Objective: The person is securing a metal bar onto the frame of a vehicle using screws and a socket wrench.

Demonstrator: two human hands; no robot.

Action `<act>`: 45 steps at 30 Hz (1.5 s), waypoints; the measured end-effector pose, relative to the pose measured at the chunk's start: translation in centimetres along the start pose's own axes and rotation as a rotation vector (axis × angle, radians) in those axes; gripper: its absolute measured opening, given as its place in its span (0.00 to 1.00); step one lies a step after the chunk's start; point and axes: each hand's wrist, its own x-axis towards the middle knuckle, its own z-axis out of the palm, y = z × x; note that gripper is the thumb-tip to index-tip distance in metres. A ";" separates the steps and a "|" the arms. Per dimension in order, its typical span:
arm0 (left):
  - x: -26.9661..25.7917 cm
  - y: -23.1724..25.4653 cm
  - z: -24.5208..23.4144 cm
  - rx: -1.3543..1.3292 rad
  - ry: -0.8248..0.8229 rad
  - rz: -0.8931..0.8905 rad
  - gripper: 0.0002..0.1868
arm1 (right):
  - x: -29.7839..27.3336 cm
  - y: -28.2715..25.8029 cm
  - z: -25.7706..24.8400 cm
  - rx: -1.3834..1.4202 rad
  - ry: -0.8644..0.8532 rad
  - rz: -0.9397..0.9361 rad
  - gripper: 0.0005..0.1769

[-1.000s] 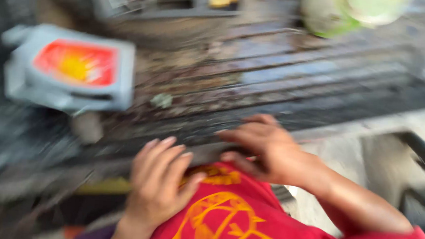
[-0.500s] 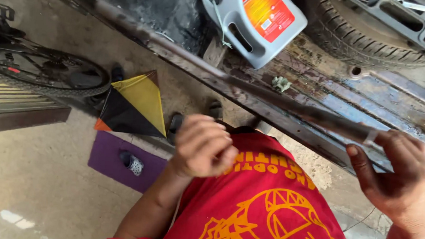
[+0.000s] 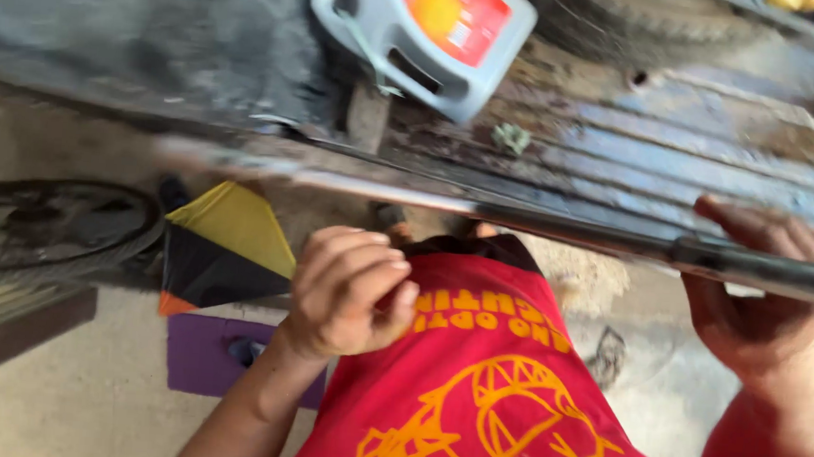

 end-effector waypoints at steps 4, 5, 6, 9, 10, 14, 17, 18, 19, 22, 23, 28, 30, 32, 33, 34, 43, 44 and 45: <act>3.2 1.9 3.1 -0.119 -0.212 0.157 0.14 | -0.9 1.8 -1.7 -0.080 0.010 0.056 0.14; 3.9 2.4 4.0 -0.117 -0.210 0.172 0.14 | -1.0 3.4 -2.1 -0.083 0.025 0.058 0.14; 4.5 3.1 4.8 -0.147 -0.241 0.161 0.14 | -1.1 5.2 -2.3 -0.069 0.019 0.017 0.15; 6.3 4.9 7.5 -0.179 -0.293 0.168 0.14 | -0.7 9.6 -3.8 -0.099 -0.025 -0.057 0.16; 7.0 5.5 8.7 -0.179 -0.303 0.190 0.15 | -0.2 11.3 -4.3 -0.150 -0.057 -0.098 0.16; 7.6 8.8 14.1 -0.154 -0.313 0.109 0.11 | 0.6 20.8 -5.1 -0.142 -0.182 -0.181 0.18; 8.3 11.9 18.3 -0.158 -0.261 0.028 0.11 | 1.8 27.2 -4.2 -0.133 -0.265 -0.212 0.17; 8.6 13.0 19.6 -0.154 -0.259 0.012 0.11 | 2.9 28.6 -3.6 -0.094 -0.309 -0.232 0.17; 8.9 14.0 20.7 -0.150 -0.257 -0.005 0.11 | 4.0 29.6 -3.0 -0.051 -0.352 -0.252 0.17; 9.3 15.9 22.0 -0.125 -0.288 -0.049 0.11 | 7.2 29.9 -1.9 -0.201 -0.397 -0.465 0.18; 9.1 16.8 22.1 -0.118 -0.288 -0.065 0.11 | 7.2 30.6 -1.1 -0.191 -0.406 -0.476 0.18; 8.1 18.1 22.7 0.017 -0.212 -0.181 0.11 | 9.9 30.8 0.9 -0.245 -0.369 -0.533 0.20; 7.7 18.4 22.8 0.028 -0.192 -0.190 0.11 | 10.3 33.0 2.6 -0.196 -0.407 -0.462 0.18; 7.4 18.7 22.9 0.034 -0.171 -0.194 0.11 | 11.1 33.7 3.6 -0.150 -0.442 -0.387 0.16; 7.2 18.8 23.0 0.025 -0.171 -0.200 0.11 | 11.7 33.3 3.8 -0.097 -0.280 -0.425 0.17; 7.1 18.7 23.2 0.022 -0.164 -0.204 0.12 | 12.7 32.9 4.0 -0.046 -0.113 -0.469 0.18; 5.9 19.4 22.2 0.049 -0.150 -0.273 0.12 | 16.5 35.1 8.6 -0.553 -0.025 -0.639 0.13; 5.7 19.3 22.2 0.050 -0.142 -0.275 0.12 | 16.8 35.9 8.2 -0.556 -0.025 -0.647 0.13; 5.5 19.2 22.1 0.059 -0.124 -0.273 0.12 | 17.1 36.6 7.8 -0.525 -0.004 -0.639 0.11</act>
